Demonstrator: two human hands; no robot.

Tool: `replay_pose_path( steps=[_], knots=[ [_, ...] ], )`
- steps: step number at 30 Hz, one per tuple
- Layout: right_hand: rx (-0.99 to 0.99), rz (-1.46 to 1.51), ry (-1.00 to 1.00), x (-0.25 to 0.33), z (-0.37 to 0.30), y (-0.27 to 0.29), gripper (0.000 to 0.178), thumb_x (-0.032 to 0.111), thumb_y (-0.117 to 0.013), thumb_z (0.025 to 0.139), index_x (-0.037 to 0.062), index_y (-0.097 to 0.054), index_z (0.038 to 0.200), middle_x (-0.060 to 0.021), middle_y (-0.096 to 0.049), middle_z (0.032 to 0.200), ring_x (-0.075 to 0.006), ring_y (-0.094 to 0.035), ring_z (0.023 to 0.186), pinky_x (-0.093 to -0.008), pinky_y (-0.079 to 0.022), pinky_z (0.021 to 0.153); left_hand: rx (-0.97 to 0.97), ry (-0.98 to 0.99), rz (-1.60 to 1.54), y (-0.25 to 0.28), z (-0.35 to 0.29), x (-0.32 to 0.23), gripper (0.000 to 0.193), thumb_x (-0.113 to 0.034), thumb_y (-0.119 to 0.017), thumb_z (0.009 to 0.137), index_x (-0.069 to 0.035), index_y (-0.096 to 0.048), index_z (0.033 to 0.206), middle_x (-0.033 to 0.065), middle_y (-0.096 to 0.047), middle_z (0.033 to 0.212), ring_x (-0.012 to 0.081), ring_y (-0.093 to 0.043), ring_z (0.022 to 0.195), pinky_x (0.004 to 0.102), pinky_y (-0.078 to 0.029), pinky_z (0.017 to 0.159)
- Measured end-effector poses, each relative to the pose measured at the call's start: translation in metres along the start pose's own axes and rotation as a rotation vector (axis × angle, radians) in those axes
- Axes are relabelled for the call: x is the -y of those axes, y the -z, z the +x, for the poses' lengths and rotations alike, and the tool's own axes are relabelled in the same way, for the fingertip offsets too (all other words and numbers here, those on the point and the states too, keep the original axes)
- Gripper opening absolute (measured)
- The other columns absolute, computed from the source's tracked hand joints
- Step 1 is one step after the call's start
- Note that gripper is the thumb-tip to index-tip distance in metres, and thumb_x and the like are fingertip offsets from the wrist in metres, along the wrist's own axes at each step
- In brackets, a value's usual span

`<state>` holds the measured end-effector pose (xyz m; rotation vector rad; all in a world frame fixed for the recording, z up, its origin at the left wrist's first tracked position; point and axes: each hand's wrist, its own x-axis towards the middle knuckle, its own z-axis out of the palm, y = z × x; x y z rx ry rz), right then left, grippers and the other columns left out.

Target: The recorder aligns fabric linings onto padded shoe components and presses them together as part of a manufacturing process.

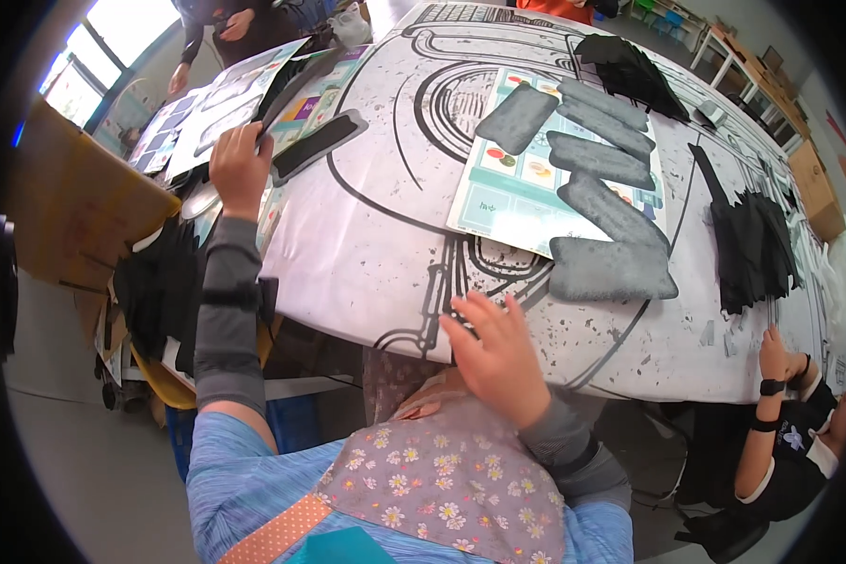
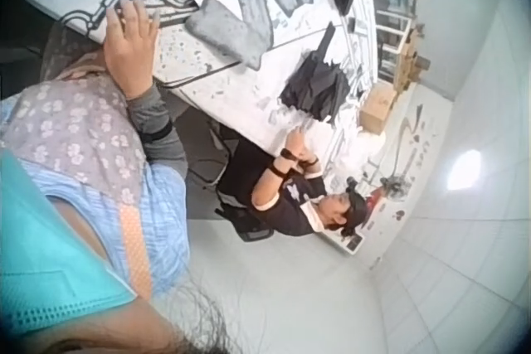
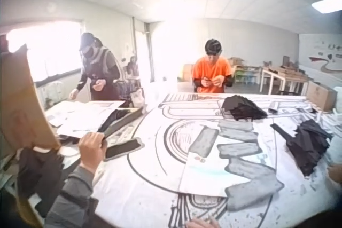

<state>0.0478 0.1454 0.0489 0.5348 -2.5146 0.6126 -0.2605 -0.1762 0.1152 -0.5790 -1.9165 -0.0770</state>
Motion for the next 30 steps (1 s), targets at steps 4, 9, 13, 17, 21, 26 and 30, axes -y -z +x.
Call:
replay_pose_path(
  steps=[4,9,13,17,21,26,30],
  knots=[
    [0.170,0.015,-0.010,-0.004,-0.027,-0.012,0.035,0.010,-0.072,0.085,0.0091,-0.067,0.119,-0.0100,-0.059,0.135,-0.0321,-0.054,0.132,-0.0630,-0.038,0.108,0.235,-0.077,0.179,-0.074,-0.052,0.055,0.015,-0.014,-0.072,0.080,-0.012,-0.061,0.090,0.0025,-0.066,0.088,0.0238,-0.065,0.092,0.0400,-0.052,0.079],
    [0.118,0.116,-0.075,-0.023,-0.046,-0.018,0.027,0.008,-0.072,0.084,0.0073,-0.068,0.110,-0.0087,-0.065,0.124,-0.0288,-0.060,0.122,-0.0510,-0.046,0.105,0.781,0.014,-0.054,-0.096,-0.076,0.075,0.022,-0.012,-0.064,0.078,-0.010,-0.065,0.100,0.0105,-0.069,0.100,0.0333,-0.064,0.102,0.0421,-0.049,0.090],
    [0.082,0.094,-0.062,-0.018,-0.036,-0.022,0.027,0.008,-0.073,0.081,0.0055,-0.068,0.107,-0.0085,-0.066,0.117,-0.0275,-0.063,0.114,-0.0458,-0.050,0.100,0.982,0.145,-0.215,-0.107,-0.059,0.102,0.033,-0.025,-0.064,0.083,-0.005,-0.066,0.110,0.0144,-0.069,0.110,0.0387,-0.064,0.105,0.0470,-0.049,0.094],
    [0.092,0.046,-0.061,-0.009,-0.028,-0.023,0.028,0.008,-0.072,0.079,0.0044,-0.067,0.106,-0.0093,-0.065,0.114,-0.0276,-0.063,0.111,-0.0454,-0.051,0.098,0.888,0.486,-0.284,-0.144,-0.049,0.098,0.058,-0.044,-0.063,0.094,0.001,-0.061,0.130,0.0250,-0.065,0.129,0.0421,-0.061,0.119,0.0452,-0.046,0.104],
    [0.082,0.072,-0.040,-0.013,-0.029,-0.020,0.028,0.008,-0.072,0.079,0.0032,-0.067,0.106,-0.0106,-0.065,0.113,-0.0280,-0.062,0.111,-0.0445,-0.051,0.096,1.014,0.527,-0.321,-0.169,-0.066,0.098,0.088,-0.062,-0.066,0.089,0.000,-0.047,0.149,0.0300,-0.058,0.140,0.0431,-0.056,0.130,0.0453,-0.042,0.111],
    [0.030,0.090,-0.015,-0.014,-0.029,-0.019,0.024,0.007,-0.075,0.078,0.0048,-0.068,0.101,-0.0085,-0.067,0.109,-0.0274,-0.065,0.104,-0.0404,-0.054,0.088,0.962,0.270,-0.217,-0.154,-0.066,0.084,0.086,-0.054,-0.072,0.088,0.002,-0.048,0.149,0.0287,-0.059,0.137,0.0407,-0.058,0.127,0.0436,-0.044,0.109],
    [0.040,0.051,-0.028,-0.016,-0.031,-0.022,0.026,0.007,-0.074,0.076,0.0051,-0.067,0.102,-0.0085,-0.066,0.110,-0.0278,-0.065,0.105,-0.0401,-0.054,0.088,1.048,0.145,-0.419,-0.121,-0.049,0.045,0.080,-0.048,-0.075,0.086,0.000,-0.052,0.146,0.0230,-0.057,0.140,0.0366,-0.054,0.131,0.0404,-0.043,0.109]
  ],
)
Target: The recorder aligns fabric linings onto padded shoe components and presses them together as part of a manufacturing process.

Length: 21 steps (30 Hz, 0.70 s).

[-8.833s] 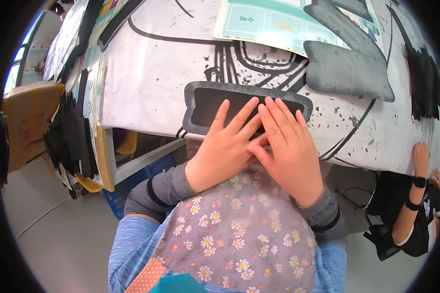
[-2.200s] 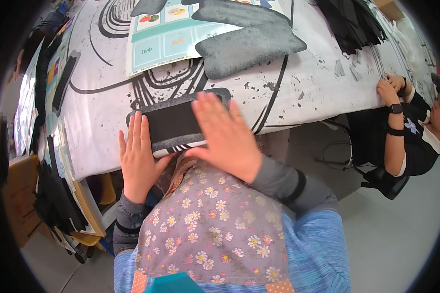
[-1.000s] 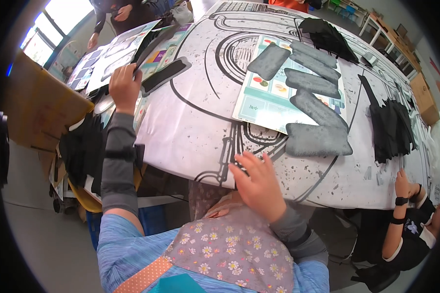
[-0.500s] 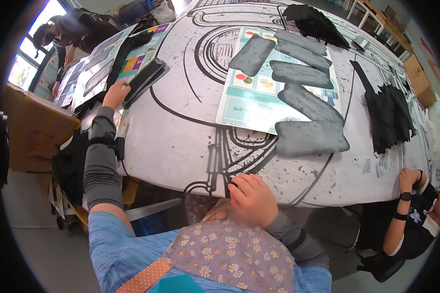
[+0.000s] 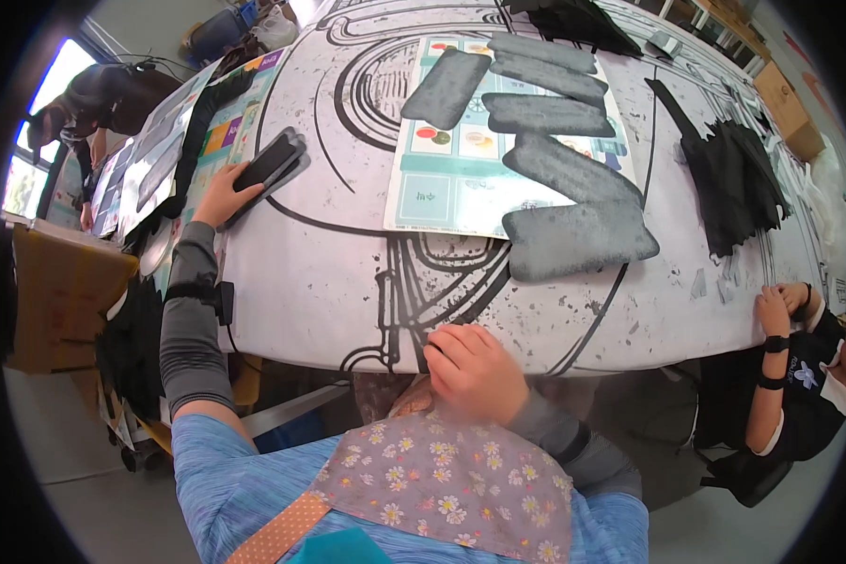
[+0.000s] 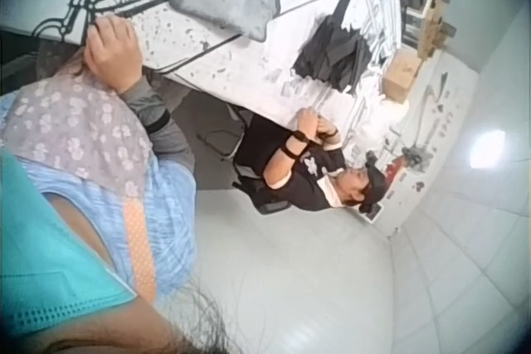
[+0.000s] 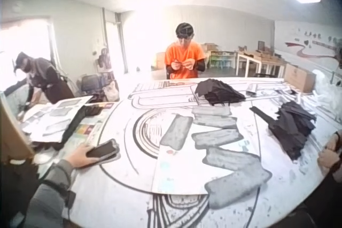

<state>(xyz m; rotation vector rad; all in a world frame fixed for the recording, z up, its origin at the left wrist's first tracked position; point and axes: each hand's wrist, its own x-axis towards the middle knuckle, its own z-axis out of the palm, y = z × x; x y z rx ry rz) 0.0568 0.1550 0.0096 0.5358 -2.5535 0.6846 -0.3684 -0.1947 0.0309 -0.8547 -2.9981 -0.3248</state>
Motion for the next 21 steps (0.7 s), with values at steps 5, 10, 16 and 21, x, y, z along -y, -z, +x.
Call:
replay_pose_path(
  steps=[5,10,16,21],
  knots=[
    [0.032,-0.017,0.008,-0.003,-0.004,-0.003,0.026,0.011,-0.072,0.080,0.0033,-0.066,0.105,-0.0101,-0.065,0.115,-0.0267,-0.061,0.112,-0.0415,-0.051,0.094,0.127,-0.092,-0.082,0.012,-0.042,-0.042,0.080,-0.040,-0.076,0.087,-0.003,-0.047,0.152,0.0216,-0.054,0.143,0.0357,-0.052,0.132,0.0396,-0.040,0.112],
    [0.020,-0.022,0.013,-0.002,-0.005,-0.003,0.026,0.011,-0.073,0.081,0.0034,-0.066,0.105,-0.0101,-0.065,0.114,-0.0266,-0.062,0.112,-0.0398,-0.052,0.094,0.135,-0.142,-0.060,0.018,-0.057,-0.064,0.097,-0.036,-0.084,0.076,-0.010,-0.039,0.158,0.0229,-0.053,0.146,0.0372,-0.051,0.135,0.0410,-0.039,0.115],
    [-0.024,-0.012,0.024,0.000,-0.007,-0.002,0.025,0.011,-0.072,0.082,0.0038,-0.066,0.105,-0.0092,-0.065,0.114,-0.0256,-0.062,0.112,-0.0384,-0.052,0.094,0.167,-0.067,-0.277,0.026,-0.049,-0.051,0.096,-0.019,-0.081,0.074,-0.013,-0.037,0.159,0.0197,-0.055,0.142,0.0319,-0.050,0.136,0.0394,-0.037,0.117],
    [-0.028,-0.023,0.023,-0.001,-0.009,-0.004,0.024,0.012,-0.070,0.083,0.0034,-0.065,0.105,-0.0090,-0.065,0.113,-0.0250,-0.062,0.111,-0.0374,-0.051,0.093,0.092,-0.134,-0.318,0.028,-0.053,-0.049,0.093,-0.013,-0.077,0.074,-0.013,-0.037,0.158,0.0160,-0.056,0.136,0.0292,-0.052,0.131,0.0385,-0.036,0.116]
  ],
)
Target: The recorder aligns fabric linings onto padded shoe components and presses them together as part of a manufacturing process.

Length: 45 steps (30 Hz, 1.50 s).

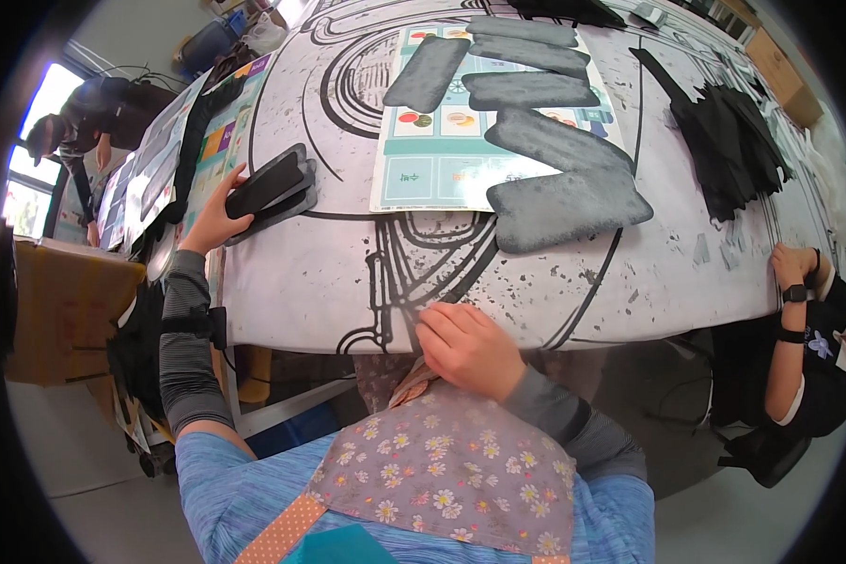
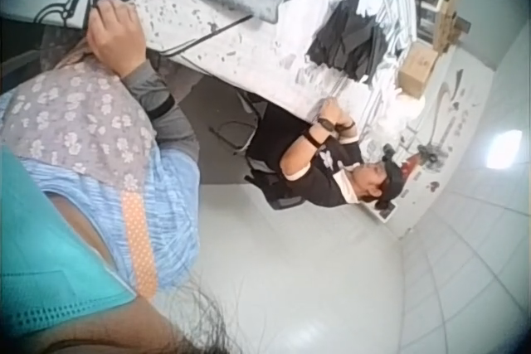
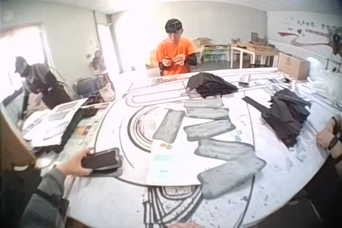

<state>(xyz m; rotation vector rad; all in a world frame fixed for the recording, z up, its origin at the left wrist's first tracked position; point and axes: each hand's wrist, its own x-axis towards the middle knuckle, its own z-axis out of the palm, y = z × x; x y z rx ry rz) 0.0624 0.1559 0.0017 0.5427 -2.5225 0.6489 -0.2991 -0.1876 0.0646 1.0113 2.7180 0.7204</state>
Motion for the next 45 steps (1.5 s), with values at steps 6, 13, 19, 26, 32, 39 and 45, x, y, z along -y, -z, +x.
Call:
replay_pose_path(
  steps=[6,13,19,26,32,39,45],
  knots=[
    [-0.001,-0.014,0.006,0.000,0.000,-0.001,0.025,0.012,-0.070,0.082,0.0031,-0.065,0.105,-0.0088,-0.064,0.113,-0.0248,-0.061,0.111,-0.0368,-0.051,0.092,-0.061,0.022,-0.090,0.002,-0.004,0.003,0.091,-0.011,-0.074,0.075,-0.014,-0.038,0.158,0.0139,-0.056,0.136,0.0284,-0.053,0.131,0.0386,-0.035,0.118],
    [0.008,-0.027,0.001,0.001,0.000,0.000,0.026,0.013,-0.070,0.081,0.0032,-0.065,0.105,-0.0088,-0.064,0.113,-0.0246,-0.061,0.111,-0.0366,-0.051,0.093,0.025,-0.025,0.149,-0.003,0.000,0.002,0.100,-0.031,-0.084,0.073,-0.012,-0.036,0.159,0.0214,-0.046,0.154,0.0356,-0.041,0.146,0.0428,-0.032,0.121],
    [-0.006,-0.022,-0.019,0.001,0.001,-0.001,0.026,0.009,-0.073,0.078,0.0055,-0.068,0.103,-0.0071,-0.067,0.113,-0.0249,-0.065,0.108,-0.0369,-0.055,0.089,0.104,-0.026,0.199,-0.017,0.027,-0.019,0.107,-0.041,-0.087,0.073,-0.008,-0.034,0.159,0.0227,-0.041,0.158,0.0374,-0.038,0.148,0.0420,-0.032,0.121],
    [-0.015,-0.042,0.004,0.001,0.000,-0.002,0.026,0.011,-0.071,0.080,0.0035,-0.065,0.104,-0.0088,-0.064,0.112,-0.0245,-0.062,0.109,-0.0362,-0.052,0.089,0.217,-0.057,0.136,-0.031,0.068,-0.045,0.102,-0.031,-0.085,0.079,-0.015,-0.029,0.162,0.0225,-0.047,0.153,0.0338,-0.046,0.142,0.0391,-0.037,0.117],
    [-0.008,-0.044,0.005,0.002,0.001,-0.002,0.025,0.012,-0.070,0.080,0.0042,-0.065,0.104,-0.0083,-0.064,0.112,-0.0235,-0.062,0.109,-0.0354,-0.052,0.090,0.219,-0.018,0.044,-0.027,0.073,-0.033,0.092,-0.027,-0.080,0.081,-0.014,-0.035,0.160,0.0209,-0.056,0.143,0.0317,-0.056,0.131,0.0382,-0.041,0.114],
    [-0.006,-0.061,0.009,-0.001,0.000,-0.001,0.025,0.013,-0.069,0.081,0.0033,-0.065,0.104,-0.0082,-0.065,0.112,-0.0235,-0.062,0.110,-0.0354,-0.052,0.090,0.033,-0.186,0.289,-0.034,0.053,-0.067,0.049,-0.025,-0.074,0.085,-0.009,-0.058,0.129,0.0124,-0.067,0.130,0.0317,-0.061,0.122,0.0403,-0.049,0.103],
    [-0.010,-0.074,0.016,-0.001,-0.001,-0.002,0.026,0.014,-0.069,0.081,0.0028,-0.065,0.104,-0.0085,-0.065,0.112,-0.0240,-0.062,0.110,-0.0357,-0.052,0.090,-0.072,-0.466,0.451,-0.046,0.054,-0.071,0.023,-0.015,-0.072,0.083,-0.008,-0.063,0.103,0.0077,-0.068,0.110,0.0282,-0.064,0.106,0.0402,-0.054,0.088]
  ],
)
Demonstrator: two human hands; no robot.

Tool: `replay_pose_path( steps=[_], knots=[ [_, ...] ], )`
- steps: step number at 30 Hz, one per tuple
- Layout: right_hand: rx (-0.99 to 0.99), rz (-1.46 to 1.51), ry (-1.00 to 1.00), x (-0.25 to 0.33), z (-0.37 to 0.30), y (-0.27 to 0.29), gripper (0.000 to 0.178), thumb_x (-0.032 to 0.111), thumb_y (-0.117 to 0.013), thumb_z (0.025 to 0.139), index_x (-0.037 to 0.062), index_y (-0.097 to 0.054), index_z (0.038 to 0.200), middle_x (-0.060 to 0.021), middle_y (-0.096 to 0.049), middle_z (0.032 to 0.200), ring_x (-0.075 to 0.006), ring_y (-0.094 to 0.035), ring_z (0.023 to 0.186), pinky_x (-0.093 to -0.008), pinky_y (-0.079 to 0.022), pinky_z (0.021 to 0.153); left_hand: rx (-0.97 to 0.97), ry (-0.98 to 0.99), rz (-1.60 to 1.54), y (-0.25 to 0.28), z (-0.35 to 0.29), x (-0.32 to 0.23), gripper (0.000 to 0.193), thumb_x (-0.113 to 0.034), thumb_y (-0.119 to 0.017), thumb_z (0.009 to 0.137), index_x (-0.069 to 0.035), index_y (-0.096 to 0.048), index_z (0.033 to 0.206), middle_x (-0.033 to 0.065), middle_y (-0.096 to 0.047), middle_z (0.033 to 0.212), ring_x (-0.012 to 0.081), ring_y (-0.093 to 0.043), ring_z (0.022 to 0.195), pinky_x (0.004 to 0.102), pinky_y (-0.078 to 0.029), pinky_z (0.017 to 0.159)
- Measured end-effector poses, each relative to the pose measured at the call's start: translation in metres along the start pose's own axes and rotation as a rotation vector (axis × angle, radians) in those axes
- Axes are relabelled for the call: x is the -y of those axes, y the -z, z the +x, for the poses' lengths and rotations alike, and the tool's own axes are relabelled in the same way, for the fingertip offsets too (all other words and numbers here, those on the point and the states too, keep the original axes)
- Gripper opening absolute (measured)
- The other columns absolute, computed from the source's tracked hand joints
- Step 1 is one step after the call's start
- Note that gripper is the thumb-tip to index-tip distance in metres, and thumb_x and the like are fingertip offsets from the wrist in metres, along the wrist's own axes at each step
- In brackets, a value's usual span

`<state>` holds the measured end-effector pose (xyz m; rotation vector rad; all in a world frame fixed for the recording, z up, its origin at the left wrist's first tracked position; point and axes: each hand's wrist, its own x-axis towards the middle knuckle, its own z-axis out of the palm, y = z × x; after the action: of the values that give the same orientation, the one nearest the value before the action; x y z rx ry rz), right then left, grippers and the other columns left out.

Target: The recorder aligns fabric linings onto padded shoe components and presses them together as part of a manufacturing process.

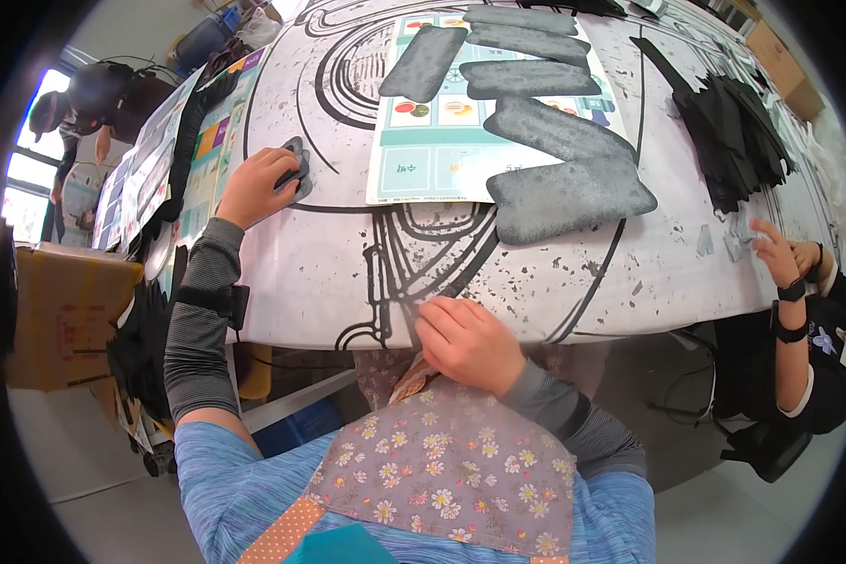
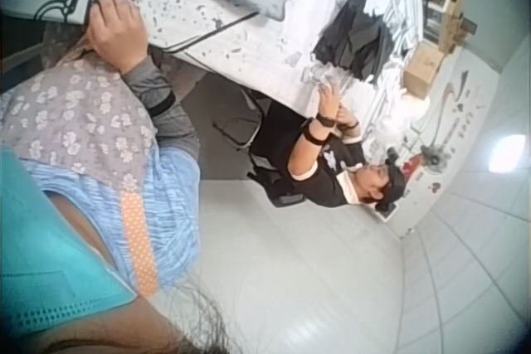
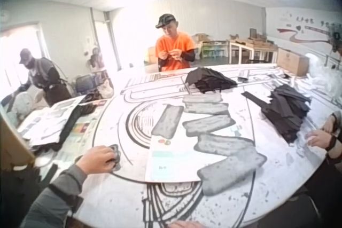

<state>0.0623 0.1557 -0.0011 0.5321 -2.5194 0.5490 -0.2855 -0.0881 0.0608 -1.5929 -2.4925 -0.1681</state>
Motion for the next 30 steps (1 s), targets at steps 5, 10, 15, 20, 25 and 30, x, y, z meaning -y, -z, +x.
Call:
replay_pose_path(
  steps=[5,10,15,20,25,30],
  knots=[
    [-0.012,0.005,0.004,0.002,0.000,-0.002,0.027,0.014,-0.069,0.081,0.0026,-0.065,0.104,-0.0085,-0.065,0.112,-0.0241,-0.062,0.110,-0.0355,-0.052,0.091,-0.077,-0.108,0.240,-0.021,-0.010,0.008,0.014,-0.007,-0.071,0.080,-0.008,-0.061,0.090,0.0046,-0.063,0.091,0.0235,-0.063,0.092,0.0376,-0.054,0.078],
    [0.003,0.003,0.000,0.001,-0.001,0.000,0.027,0.014,-0.069,0.081,0.0029,-0.065,0.105,-0.0085,-0.065,0.113,-0.0239,-0.062,0.110,-0.0351,-0.052,0.092,-0.150,-0.042,0.231,-0.019,-0.014,0.003,0.014,-0.003,-0.069,0.081,-0.008,-0.061,0.092,0.0049,-0.061,0.094,0.0235,-0.062,0.092,0.0380,-0.054,0.078],
    [-0.002,-0.008,-0.008,0.002,-0.001,0.000,0.026,0.013,-0.070,0.081,0.0047,-0.067,0.105,-0.0073,-0.066,0.113,-0.0236,-0.064,0.110,-0.0353,-0.053,0.090,-0.152,-0.004,0.258,-0.017,-0.022,0.002,0.011,-0.003,-0.069,0.081,-0.008,-0.063,0.089,0.0051,-0.060,0.097,0.0242,-0.061,0.093,0.0375,-0.054,0.078],
    [-0.001,-0.012,-0.018,0.002,-0.001,-0.001,0.026,0.012,-0.073,0.080,0.0063,-0.069,0.105,-0.0060,-0.068,0.114,-0.0232,-0.065,0.110,-0.0353,-0.054,0.089,-0.099,0.039,0.287,-0.018,-0.031,0.005,0.010,-0.004,-0.069,0.080,-0.010,-0.068,0.088,0.0038,-0.058,0.097,0.0235,-0.060,0.095,0.0365,-0.053,0.081],
    [-0.003,-0.012,0.008,0.001,-0.002,-0.002,0.028,0.015,-0.069,0.081,0.0034,-0.066,0.106,-0.0085,-0.065,0.114,-0.0237,-0.062,0.111,-0.0355,-0.052,0.092,-0.064,0.026,0.341,-0.004,-0.036,0.003,0.032,-0.004,-0.067,0.081,-0.020,-0.076,0.107,0.0023,-0.055,0.095,0.0212,-0.058,0.093,0.0370,-0.050,0.083],
    [-0.002,-0.014,-0.001,0.002,-0.002,-0.002,0.027,0.015,-0.069,0.082,0.0037,-0.066,0.106,-0.0085,-0.065,0.114,-0.0238,-0.062,0.111,-0.0357,-0.052,0.092,-0.029,0.051,0.430,0.000,-0.047,0.003,0.048,-0.003,-0.062,0.084,-0.027,-0.071,0.125,0.0019,-0.053,0.092,0.0196,-0.057,0.091,0.0348,-0.050,0.082]
  ],
)
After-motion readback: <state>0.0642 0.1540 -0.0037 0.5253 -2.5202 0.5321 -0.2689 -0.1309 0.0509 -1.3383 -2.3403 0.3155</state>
